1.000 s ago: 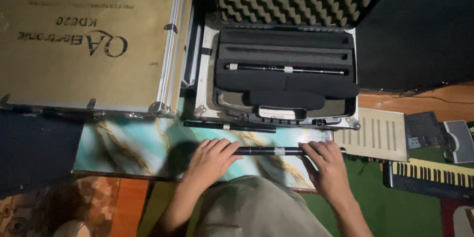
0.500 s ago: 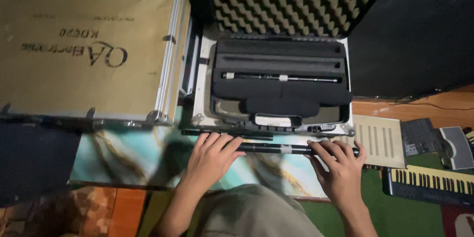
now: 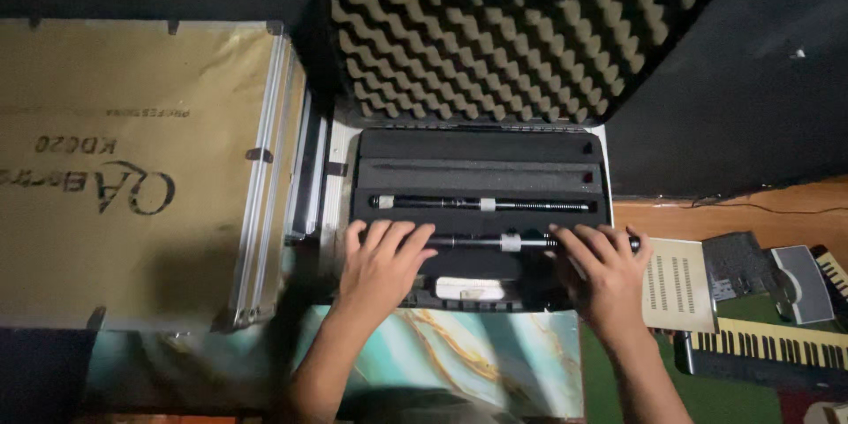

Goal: The person places three black stands into a foam-lined case, closes the case, and carries a silver case to a table.

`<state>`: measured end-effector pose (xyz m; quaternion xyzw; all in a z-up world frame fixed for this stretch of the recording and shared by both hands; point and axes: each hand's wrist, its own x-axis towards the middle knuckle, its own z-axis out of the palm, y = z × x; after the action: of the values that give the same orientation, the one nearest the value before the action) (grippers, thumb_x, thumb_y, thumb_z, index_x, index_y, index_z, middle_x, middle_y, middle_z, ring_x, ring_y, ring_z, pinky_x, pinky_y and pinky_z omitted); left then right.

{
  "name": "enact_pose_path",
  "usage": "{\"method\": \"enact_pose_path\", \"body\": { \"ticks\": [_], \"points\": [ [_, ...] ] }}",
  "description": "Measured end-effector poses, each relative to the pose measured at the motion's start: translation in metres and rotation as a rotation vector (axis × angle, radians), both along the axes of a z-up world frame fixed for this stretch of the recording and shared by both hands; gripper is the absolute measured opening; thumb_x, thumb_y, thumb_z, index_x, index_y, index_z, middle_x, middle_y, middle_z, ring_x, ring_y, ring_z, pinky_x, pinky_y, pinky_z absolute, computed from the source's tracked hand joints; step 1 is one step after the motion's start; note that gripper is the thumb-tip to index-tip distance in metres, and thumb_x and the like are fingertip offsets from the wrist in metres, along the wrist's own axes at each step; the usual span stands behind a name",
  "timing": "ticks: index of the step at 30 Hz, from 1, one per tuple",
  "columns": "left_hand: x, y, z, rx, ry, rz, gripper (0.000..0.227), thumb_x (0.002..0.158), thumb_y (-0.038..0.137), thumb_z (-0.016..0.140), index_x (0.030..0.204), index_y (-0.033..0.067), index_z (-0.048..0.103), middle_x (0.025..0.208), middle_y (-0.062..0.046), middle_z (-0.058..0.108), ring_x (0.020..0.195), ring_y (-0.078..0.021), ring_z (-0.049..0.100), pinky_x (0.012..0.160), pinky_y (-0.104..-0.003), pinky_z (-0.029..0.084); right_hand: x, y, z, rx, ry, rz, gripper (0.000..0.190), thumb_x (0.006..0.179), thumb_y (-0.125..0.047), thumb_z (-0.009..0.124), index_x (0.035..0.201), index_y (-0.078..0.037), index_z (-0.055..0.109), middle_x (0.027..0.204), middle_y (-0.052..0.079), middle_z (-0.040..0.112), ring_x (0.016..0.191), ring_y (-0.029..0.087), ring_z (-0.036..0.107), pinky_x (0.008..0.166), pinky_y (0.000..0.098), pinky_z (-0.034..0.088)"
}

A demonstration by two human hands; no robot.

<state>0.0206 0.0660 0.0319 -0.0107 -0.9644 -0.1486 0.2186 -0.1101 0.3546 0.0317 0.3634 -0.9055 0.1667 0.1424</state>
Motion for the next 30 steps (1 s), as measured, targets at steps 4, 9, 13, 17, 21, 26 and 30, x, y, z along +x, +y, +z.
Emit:
{"method": "enact_pose_path", "body": {
  "ticks": [4,9,13,17,21,26,30],
  "points": [
    [-0.034,-0.015,-0.019,-0.009,0.0,0.05,0.033,0.091,0.03,0.074,0.12,0.0148,0.07,0.109,-0.003,0.064,0.107,-0.0252,0.058,0.102,-0.053,0.036,-0.039,-0.017,-0.023,0.007,-0.013,0.036,0.045,0.086,-0.017,0.075,0.13,-0.019,0.068,0.122,0.004,0.068,0.116,0.028,0.059,0.108,0.0541,0.033],
    [-0.071,-0.038,-0.037,0.033,0.024,0.073,0.03,0.093,0.027,0.072,0.121,0.0151,0.073,0.112,-0.005,0.065,0.111,-0.027,0.058,0.103,-0.05,0.038,-0.078,-0.037,-0.051,-0.011,-0.056,0.059,0.041,0.089,-0.017,0.073,0.128,-0.012,0.066,0.123,0.007,0.068,0.119,0.03,0.059,0.112,0.0529,0.034],
    [-0.086,-0.043,-0.05,0.064,0.001,0.058,0.029,0.096,0.022,0.069,0.124,0.0126,0.072,0.114,-0.004,0.067,0.113,-0.0284,0.057,0.105,-0.049,0.039,-0.093,-0.041,-0.064,-0.007,-0.059,0.073,0.034,0.093,-0.016,0.072,0.126,-0.011,0.068,0.123,0.007,0.069,0.118,0.032,0.058,0.109,0.0525,0.036],
    [-0.086,-0.042,-0.056,0.169,-0.059,0.085,0.029,0.096,0.02,0.068,0.123,0.0116,0.074,0.115,-0.008,0.066,0.113,-0.0306,0.057,0.105,-0.049,0.041,-0.094,-0.045,-0.068,-0.045,-0.104,0.081,0.035,0.092,-0.015,0.071,0.126,-0.011,0.071,0.123,0.008,0.069,0.117,0.032,0.059,0.114,0.0568,0.036],
    [-0.083,-0.039,-0.065,0.165,-0.047,0.138,0.032,0.096,0.019,0.066,0.125,0.0078,0.072,0.127,-0.014,0.065,0.125,-0.0345,0.054,0.114,-0.051,0.038,-0.087,-0.05,-0.069,-0.064,-0.086,0.004,0.037,0.09,-0.017,0.073,0.126,-0.012,0.075,0.119,0.014,0.067,0.115,0.035,0.059,0.114,0.0605,0.036],
    [-0.079,-0.036,-0.078,0.21,-0.126,0.137,0.043,0.102,0.027,0.061,0.136,0.0025,0.065,0.149,-0.019,0.056,0.144,-0.0384,0.045,0.12,-0.052,0.032,-0.081,-0.051,-0.068,-0.127,-0.069,-0.031,0.025,0.092,-0.017,0.075,0.115,-0.005,0.072,0.12,0.013,0.072,0.12,0.034,0.064,0.115,0.0523,0.046],
    [-0.08,-0.03,-0.079,0.129,-0.181,0.156,0.055,0.102,0.038,0.058,0.139,-0.0025,0.06,0.15,-0.022,0.052,0.144,-0.041,0.042,0.119,-0.055,0.029,-0.08,-0.051,-0.063,-0.089,-0.091,0.01,0.024,0.093,-0.015,0.073,0.114,-0.004,0.074,0.121,0.014,0.073,0.121,0.035,0.065,0.111,0.0486,0.048]
  ]
}}
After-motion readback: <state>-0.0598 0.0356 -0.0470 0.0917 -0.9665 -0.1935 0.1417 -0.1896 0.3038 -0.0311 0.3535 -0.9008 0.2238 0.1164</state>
